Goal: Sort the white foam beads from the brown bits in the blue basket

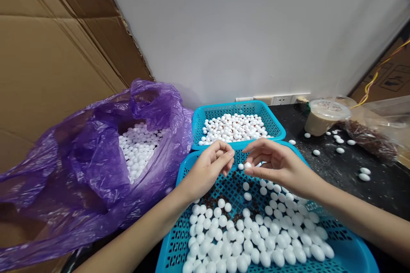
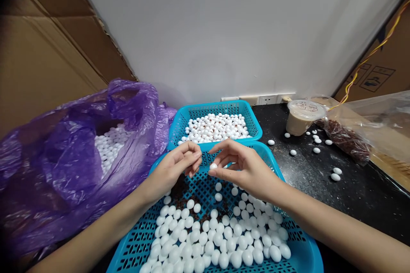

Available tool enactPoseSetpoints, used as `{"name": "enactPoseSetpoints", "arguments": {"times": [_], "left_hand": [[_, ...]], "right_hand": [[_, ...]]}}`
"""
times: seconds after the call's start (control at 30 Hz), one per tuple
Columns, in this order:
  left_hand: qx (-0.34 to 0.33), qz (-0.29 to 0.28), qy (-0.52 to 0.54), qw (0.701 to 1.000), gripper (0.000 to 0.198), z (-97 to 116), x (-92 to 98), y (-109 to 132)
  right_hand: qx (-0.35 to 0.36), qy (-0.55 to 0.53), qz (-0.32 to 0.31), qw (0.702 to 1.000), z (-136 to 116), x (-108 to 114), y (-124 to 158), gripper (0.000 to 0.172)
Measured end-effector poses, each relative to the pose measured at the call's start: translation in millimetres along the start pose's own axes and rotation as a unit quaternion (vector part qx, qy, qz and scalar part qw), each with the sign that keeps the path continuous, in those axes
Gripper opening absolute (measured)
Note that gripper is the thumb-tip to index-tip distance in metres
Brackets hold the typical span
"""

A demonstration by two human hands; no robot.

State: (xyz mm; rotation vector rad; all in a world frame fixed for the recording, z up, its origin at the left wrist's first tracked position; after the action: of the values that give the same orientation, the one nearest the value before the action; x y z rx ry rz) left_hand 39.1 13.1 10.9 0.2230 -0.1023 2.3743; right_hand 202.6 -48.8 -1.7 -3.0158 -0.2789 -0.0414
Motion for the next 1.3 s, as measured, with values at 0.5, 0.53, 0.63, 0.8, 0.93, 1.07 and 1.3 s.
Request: {"name": "enactPoseSetpoints", "arguments": {"times": [0.5,0.53,0.63,0.8,0.93,1.07,1.3], "left_hand": [[-0.313,0.094,-0.391,0.86,0.019,18.9,-9.1,19.6],[-0.325,0.105,-0.414,0.844,0.018,19.6,-9.6,20.9],[-0.337,0.126,-0.456,0.814,0.012,21.5,-9.0,22.6],[-0.369,0.139,-0.477,0.786,0.012,24.5,-9.0,24.2],[-0.381,0.119,-0.464,0.791,0.005,23.7,-11.2,25.3],[-0.393,0.103,-0.452,0.794,0.002,22.9,-12.7,25.8],[-0.406,0.078,-0.435,0.8,0.003,22.7,-12.8,25.8]], "right_hand": [[-0.05,-0.119,-0.007,0.992,3.5,2.0,-0.1,0.029],[-0.053,-0.128,-0.013,0.99,3.5,1.9,0.0,0.028],[-0.058,-0.144,-0.024,0.988,2.6,1.1,0.4,0.027],[-0.071,-0.149,-0.031,0.986,1.7,-0.2,1.4,0.026],[-0.075,-0.143,-0.037,0.986,0.0,-1.3,2.2,0.025],[-0.082,-0.138,-0.047,0.986,-0.6,-2.5,2.2,0.024],[-0.089,-0.131,-0.051,0.986,0.7,-2.5,2.3,0.024]]}}
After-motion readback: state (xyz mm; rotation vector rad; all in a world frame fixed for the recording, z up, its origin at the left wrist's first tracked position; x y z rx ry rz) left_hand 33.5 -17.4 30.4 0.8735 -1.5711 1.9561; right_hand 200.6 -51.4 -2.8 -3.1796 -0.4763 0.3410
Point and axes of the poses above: each hand's wrist, its own y-axis away from the middle knuckle, its own x-axis out of the back of the hand, z = x × y, the point moved 2 cm from there along -y, towards the middle knuckle, and after that the axes turned 3 degrees about -x, right-handed, at the moved point
